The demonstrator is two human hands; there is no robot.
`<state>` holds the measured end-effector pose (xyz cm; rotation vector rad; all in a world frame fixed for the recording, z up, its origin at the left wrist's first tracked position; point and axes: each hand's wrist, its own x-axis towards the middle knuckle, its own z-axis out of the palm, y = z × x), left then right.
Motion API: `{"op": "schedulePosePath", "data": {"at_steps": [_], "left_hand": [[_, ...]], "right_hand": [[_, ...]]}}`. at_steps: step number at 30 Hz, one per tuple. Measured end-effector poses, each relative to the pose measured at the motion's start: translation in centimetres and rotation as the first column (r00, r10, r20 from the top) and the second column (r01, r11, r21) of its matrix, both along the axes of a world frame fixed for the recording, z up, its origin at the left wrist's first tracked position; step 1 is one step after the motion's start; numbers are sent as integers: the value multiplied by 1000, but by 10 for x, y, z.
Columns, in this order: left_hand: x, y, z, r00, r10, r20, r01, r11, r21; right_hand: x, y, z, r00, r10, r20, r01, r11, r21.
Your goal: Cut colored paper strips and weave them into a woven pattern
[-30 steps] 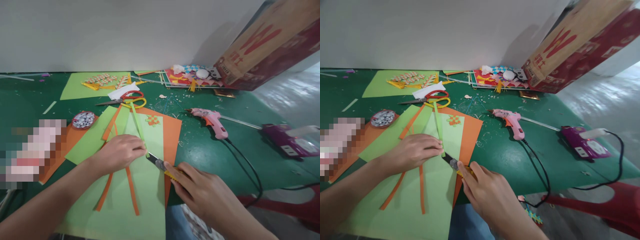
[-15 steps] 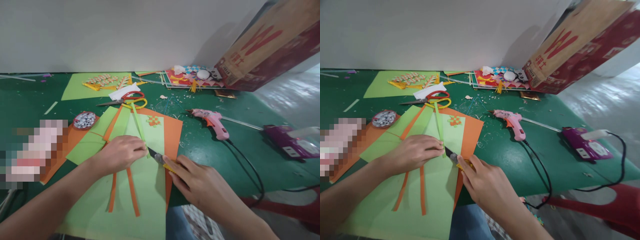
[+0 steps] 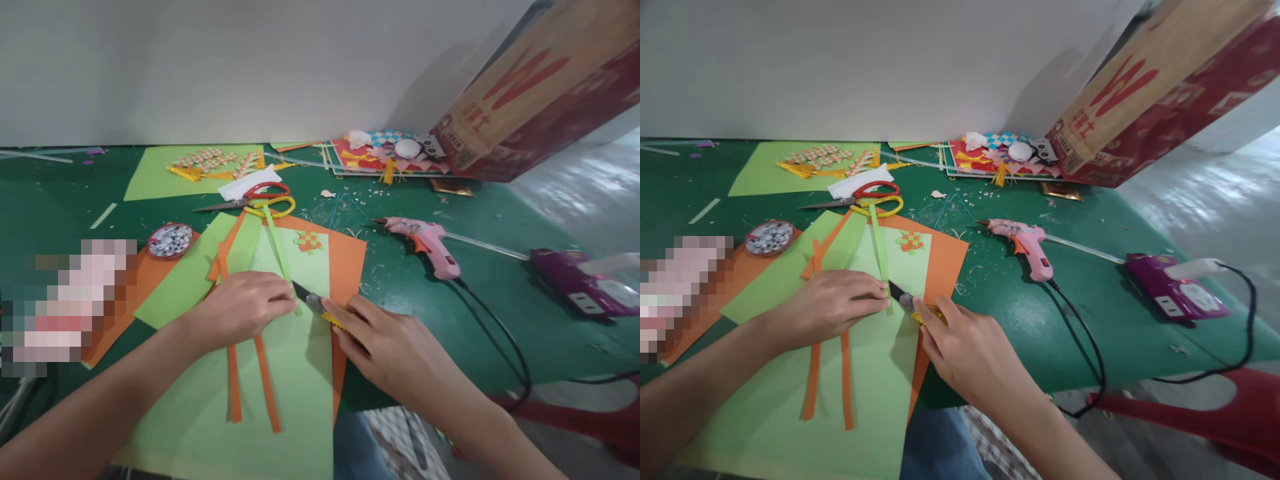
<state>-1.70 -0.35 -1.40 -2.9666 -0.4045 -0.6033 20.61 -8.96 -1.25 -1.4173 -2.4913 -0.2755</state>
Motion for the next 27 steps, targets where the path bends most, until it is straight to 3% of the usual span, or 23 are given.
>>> {"op": "schedulePosePath", "data": {"at_steps": [16, 19, 22, 24, 27], "left_hand": [[2, -7, -3, 999, 15, 36, -14, 1000, -28], [2, -4, -7, 985, 157, 71, -148, 982, -118], [1, 0, -9, 935, 354, 8, -343, 912, -227], [1, 1, -10, 915, 403, -20, -396, 888, -233], [2, 1, -11, 916, 402, -3, -394, 898, -197]], "right_hand": [[-3, -8, 3, 998, 2, 70, -4, 1000, 22], [-3, -7, 2, 999, 1, 48, -2, 1000, 18], [-3, -7, 2, 999, 4, 32, -5, 1000, 21], [-3, -7, 1, 1000, 4, 25, -5, 999, 33], [-3, -7, 1, 999, 1, 37, -2, 1000, 31]]}}
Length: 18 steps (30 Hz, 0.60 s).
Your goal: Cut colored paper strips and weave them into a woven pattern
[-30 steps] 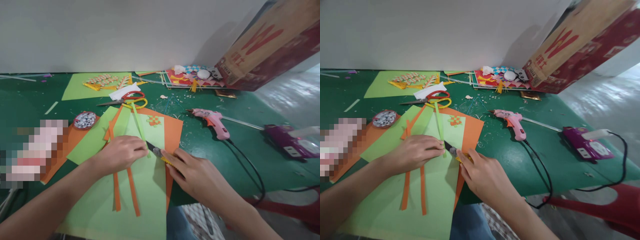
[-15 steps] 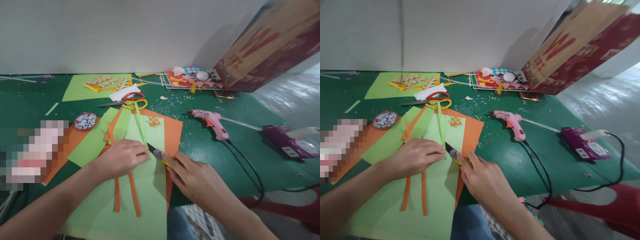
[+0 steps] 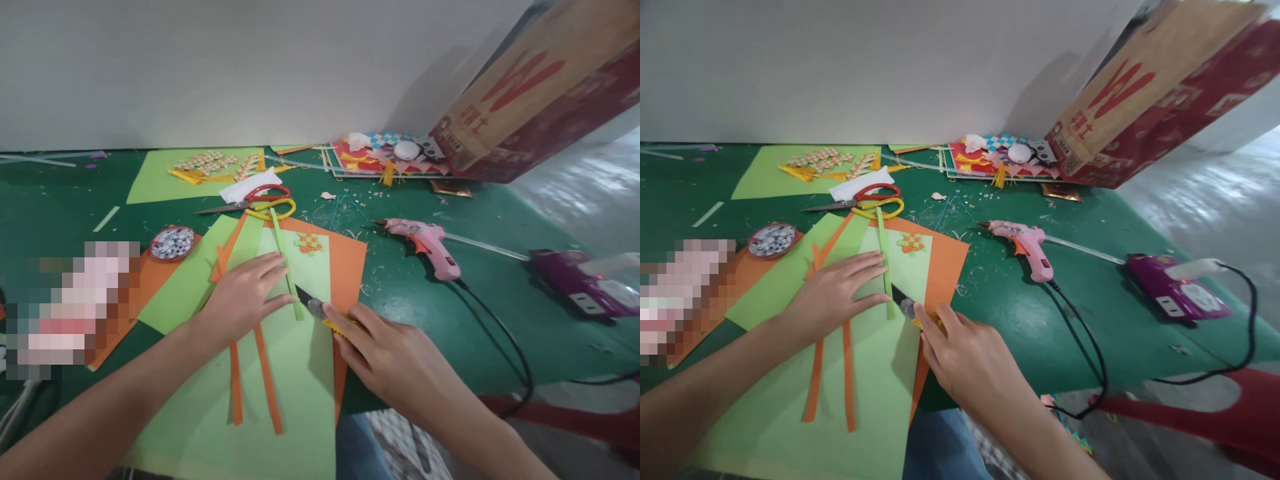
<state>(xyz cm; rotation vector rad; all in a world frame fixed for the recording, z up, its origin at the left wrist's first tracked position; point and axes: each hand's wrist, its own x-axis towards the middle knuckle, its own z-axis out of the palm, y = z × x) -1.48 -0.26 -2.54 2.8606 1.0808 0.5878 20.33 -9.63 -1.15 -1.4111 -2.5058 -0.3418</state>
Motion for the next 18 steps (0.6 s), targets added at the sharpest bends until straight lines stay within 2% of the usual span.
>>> {"op": "schedulePosePath", "data": {"at_steps": [4, 10, 18], "left_hand": [[3, -1, -2, 1000, -2, 16, 1, 1000, 30], [3, -2, -2, 1000, 9, 10, -8, 1000, -8], [3, -2, -2, 1000, 3, 13, -3, 1000, 5]], "right_hand": [[1, 0, -1, 1000, 5, 27, -4, 1000, -16], [0, 1, -1, 1000, -7, 8, 8, 1000, -12], [-3, 7, -1, 999, -36, 4, 36, 999, -11]]}}
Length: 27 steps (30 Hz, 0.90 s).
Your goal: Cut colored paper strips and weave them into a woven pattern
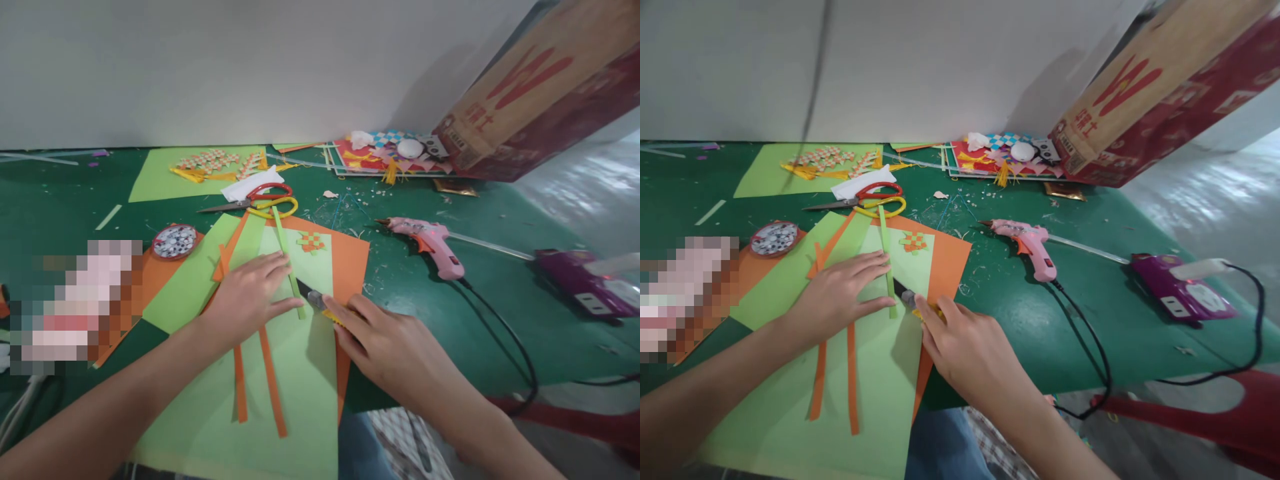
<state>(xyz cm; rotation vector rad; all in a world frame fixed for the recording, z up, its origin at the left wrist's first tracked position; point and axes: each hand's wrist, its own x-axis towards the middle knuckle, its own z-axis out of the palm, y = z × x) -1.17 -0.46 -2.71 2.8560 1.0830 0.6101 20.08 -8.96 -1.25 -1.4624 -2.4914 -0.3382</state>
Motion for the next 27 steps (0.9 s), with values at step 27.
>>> {"op": "schedulePosePath", "data": {"at_steps": [27], "left_hand": [[-3, 0, 0, 997, -31, -75, 29, 999, -27]], "right_hand": [[31, -1, 2, 994, 39, -105, -45, 998, -53]]}}
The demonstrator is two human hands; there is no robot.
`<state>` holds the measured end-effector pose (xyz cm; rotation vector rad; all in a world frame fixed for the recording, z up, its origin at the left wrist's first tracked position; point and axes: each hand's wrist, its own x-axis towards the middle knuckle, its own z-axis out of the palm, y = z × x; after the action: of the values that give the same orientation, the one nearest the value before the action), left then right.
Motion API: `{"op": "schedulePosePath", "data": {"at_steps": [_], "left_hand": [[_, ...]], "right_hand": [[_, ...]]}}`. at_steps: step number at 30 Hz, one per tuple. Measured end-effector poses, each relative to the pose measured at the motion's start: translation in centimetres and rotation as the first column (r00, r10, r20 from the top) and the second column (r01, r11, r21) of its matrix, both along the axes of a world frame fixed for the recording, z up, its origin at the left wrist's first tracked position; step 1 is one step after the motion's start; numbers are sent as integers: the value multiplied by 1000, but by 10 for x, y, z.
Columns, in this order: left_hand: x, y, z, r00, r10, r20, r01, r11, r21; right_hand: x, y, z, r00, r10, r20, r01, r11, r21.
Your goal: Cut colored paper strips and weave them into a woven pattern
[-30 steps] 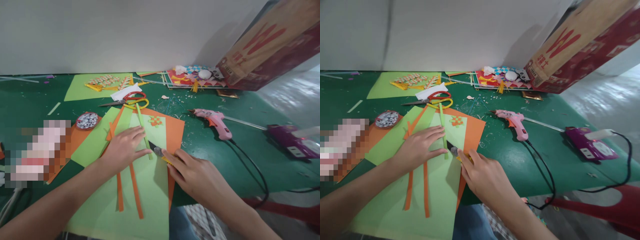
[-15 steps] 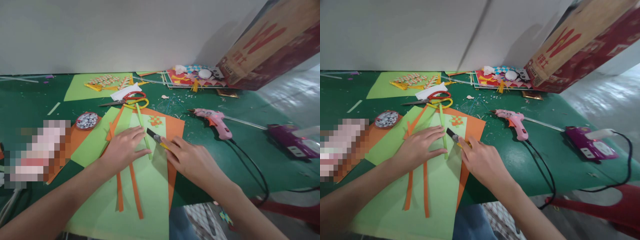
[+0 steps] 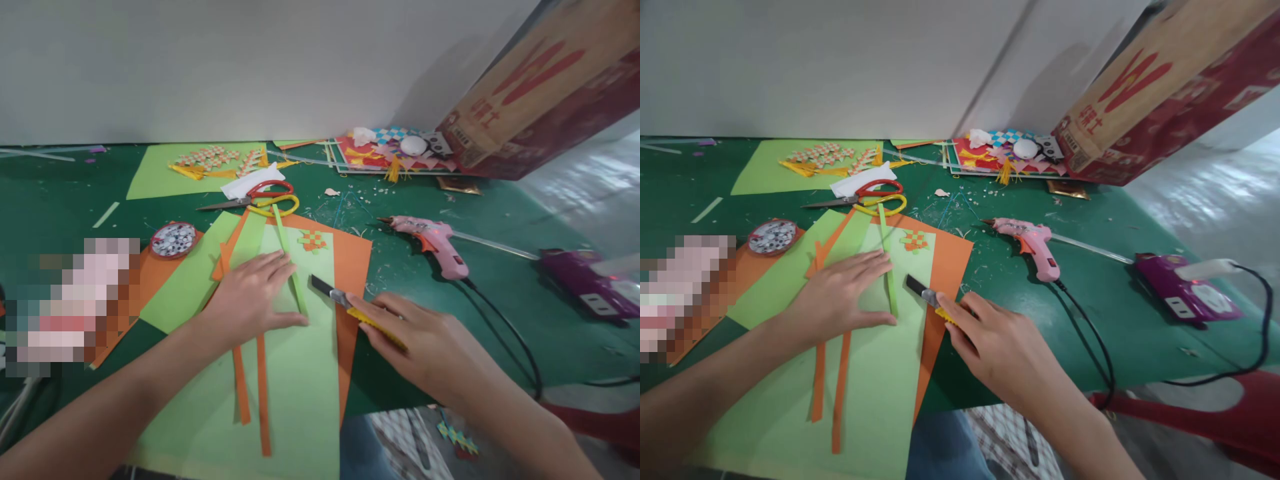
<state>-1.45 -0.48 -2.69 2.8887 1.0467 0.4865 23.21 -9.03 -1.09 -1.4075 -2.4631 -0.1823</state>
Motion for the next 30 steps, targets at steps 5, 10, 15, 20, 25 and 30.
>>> {"op": "schedulePosePath", "data": {"at_steps": [5, 10, 15, 20, 25, 30], "left_hand": [[1, 1, 1, 1000, 20, 13, -20, 1000, -21], [2, -1, 3, 999, 46, -7, -47, 998, -45], [3, -1, 4, 998, 70, 4, -69, 996, -53], [3, 0, 3, 998, 59, 10, -58, 998, -30], [3, 0, 1, 998, 54, 16, -54, 998, 27], [3, 0, 0, 999, 41, 25, -42, 997, 71]], "right_hand": [[7, -9, 9, 996, 80, -28, -82, 995, -65], [10, -13, 13, 991, 122, -57, -128, 984, -125], [8, -14, 12, 988, 137, -72, -145, 980, -135], [1, -9, 7, 990, 123, -62, -128, 988, -82], [-8, 1, 0, 996, 91, -7, -92, 996, -22], [-15, 9, -5, 999, 31, 13, -31, 999, 10]]}}
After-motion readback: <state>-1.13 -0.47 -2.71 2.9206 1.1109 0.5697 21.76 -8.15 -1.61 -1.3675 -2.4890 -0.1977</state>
